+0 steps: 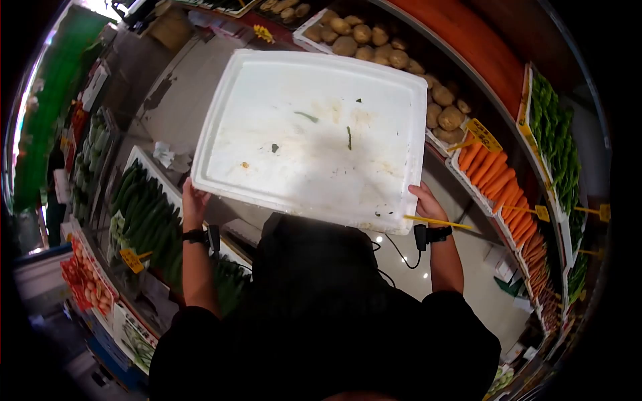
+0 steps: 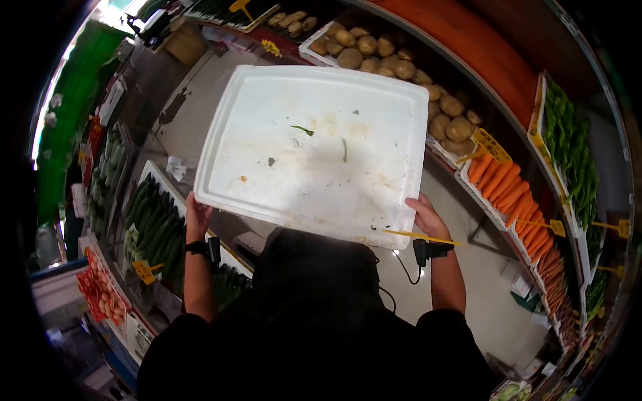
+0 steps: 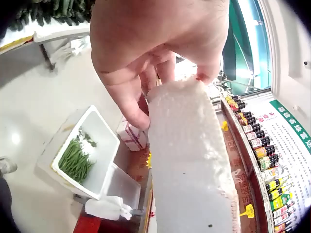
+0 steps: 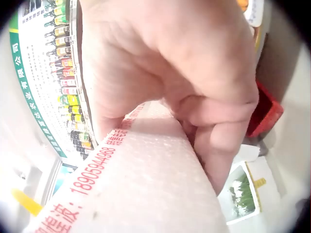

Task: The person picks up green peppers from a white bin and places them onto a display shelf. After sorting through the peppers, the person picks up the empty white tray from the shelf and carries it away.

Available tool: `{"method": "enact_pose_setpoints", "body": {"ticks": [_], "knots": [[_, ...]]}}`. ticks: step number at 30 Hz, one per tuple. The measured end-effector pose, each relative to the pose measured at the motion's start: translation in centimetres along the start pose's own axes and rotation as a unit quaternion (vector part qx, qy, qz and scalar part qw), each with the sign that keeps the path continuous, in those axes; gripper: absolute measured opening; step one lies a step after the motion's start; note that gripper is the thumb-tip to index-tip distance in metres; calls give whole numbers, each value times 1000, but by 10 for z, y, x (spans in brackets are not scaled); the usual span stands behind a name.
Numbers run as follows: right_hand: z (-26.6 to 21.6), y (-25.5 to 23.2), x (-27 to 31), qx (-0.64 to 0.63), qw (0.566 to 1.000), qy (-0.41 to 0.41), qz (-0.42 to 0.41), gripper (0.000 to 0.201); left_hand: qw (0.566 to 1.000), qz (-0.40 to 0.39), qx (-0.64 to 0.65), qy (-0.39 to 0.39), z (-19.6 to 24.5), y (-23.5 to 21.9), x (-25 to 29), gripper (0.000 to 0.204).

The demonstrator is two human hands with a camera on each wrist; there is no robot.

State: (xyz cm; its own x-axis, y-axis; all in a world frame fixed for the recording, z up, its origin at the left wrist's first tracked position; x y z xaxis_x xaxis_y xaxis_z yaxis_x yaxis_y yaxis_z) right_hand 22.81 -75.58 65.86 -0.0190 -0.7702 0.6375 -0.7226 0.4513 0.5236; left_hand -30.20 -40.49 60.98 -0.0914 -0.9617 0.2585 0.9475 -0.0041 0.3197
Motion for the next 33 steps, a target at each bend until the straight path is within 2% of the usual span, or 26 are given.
{"method": "enact_pose_setpoints", "body": {"ticks": [3,4,7,8,11,12,15,16,21,27,30,33], "knots": [[28,-23,-29,5,997,40,65,45,997,60,28,-50,-29,-38,2,51],[38,-35,-41,10,994,57,92,41,997,33,31,-60,-38,-45,6,57],[59,-38,-77,-4,993,37,111,34,990,101,44,-86,-59,-67,27,51],[67,-40,-91,-7,991,66,117,32,987,111,50,-102,-67,-77,31,49],[101,-70,-145,-1,996,80,45,32,977,139,48,-153,-79,-102,45,46],[85,-20,-139,-14,993,90,76,36,975,146,52,-161,-78,-105,48,46],[84,24,-171,6,993,81,86,41,970,154,54,-182,-75,-124,44,43],[88,29,-186,21,994,90,54,43,969,155,51,-186,-72,-131,41,42],[108,79,-257,2,995,67,73,42,970,153,33,-187,-54,-146,12,37],[121,127,-332,-1,988,75,136,40,976,75,-97,-180,-37,-150,-33,30],[123,141,-366,11,986,88,142,36,977,52,-116,-174,-24,-152,-49,29],[115,171,-386,-2,984,61,168,31,975,41,-131,-174,-13,-156,-60,29]]}}
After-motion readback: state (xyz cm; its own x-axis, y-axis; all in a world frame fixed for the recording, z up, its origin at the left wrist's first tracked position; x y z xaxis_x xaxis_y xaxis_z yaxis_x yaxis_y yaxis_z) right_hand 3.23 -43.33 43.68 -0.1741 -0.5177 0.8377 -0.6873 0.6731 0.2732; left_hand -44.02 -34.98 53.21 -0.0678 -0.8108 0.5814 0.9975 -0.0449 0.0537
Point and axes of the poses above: each hand's wrist, its own x-axis away from the middle knuckle, its own y-axis out of the palm, z = x × y, the point moved 2 cm from there along -x, towards the middle knuckle, and after that the axes turned 15 degrees about y, right-handed, at the moved point
